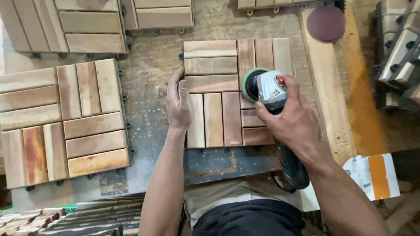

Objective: Using a handheld orbital sander to smooth the surface of interlocking wooden deck tiles on a workbench.

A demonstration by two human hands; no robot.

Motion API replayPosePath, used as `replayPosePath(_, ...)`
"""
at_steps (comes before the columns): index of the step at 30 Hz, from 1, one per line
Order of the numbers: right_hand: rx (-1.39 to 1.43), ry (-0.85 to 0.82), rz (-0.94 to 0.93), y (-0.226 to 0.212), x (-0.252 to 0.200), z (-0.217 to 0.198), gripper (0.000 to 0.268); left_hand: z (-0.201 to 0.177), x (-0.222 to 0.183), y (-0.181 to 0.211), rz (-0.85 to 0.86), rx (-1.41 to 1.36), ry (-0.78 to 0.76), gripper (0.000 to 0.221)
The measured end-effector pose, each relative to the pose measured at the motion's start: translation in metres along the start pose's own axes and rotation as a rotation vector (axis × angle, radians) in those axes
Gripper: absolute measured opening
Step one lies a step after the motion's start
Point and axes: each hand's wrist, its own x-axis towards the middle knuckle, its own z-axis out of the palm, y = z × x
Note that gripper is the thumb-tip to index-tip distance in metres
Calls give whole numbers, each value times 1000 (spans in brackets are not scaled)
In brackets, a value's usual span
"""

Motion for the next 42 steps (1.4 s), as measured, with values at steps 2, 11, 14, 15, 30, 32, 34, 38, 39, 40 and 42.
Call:
replayPosePath(2,-19,59,-30,-12,9,6,81,-1,7,-4,20,-49,-2,66)
replayPosePath(11,-100,219,-79,10,93,-12,86,2,7,-9,-25,18,-1,60)
replayPosePath(14,-100,176,-87,-7,95,-15,84,4,7,-11,-27,8,13,59)
replayPosePath(15,-97,177,-93,-14,91,-11,84,2,7,-12,-23,11,17,59)
replayPosePath(30,-248,-132,-46,21,-11,-5,93,0,3,-11,-1,25,16,61)
replayPosePath(32,-210,-22,-77,22,5,-6,87,2,4,-9,12,19,6,61)
replayPosePath(34,-201,17,-86,15,28,-8,86,5,5,-13,16,22,1,61)
replayPosePath(38,-232,6,12,-43,61,-27,80,1,7,10,-50,58,-4,80)
replayPosePath(39,-231,7,4,-47,70,-26,80,0,8,10,-47,61,3,80)
replayPosePath(40,-225,31,-15,-52,79,-24,79,-1,9,11,-40,53,3,81)
replayPosePath(42,-221,53,-23,-55,85,-21,77,1,7,7,-39,42,-5,82)
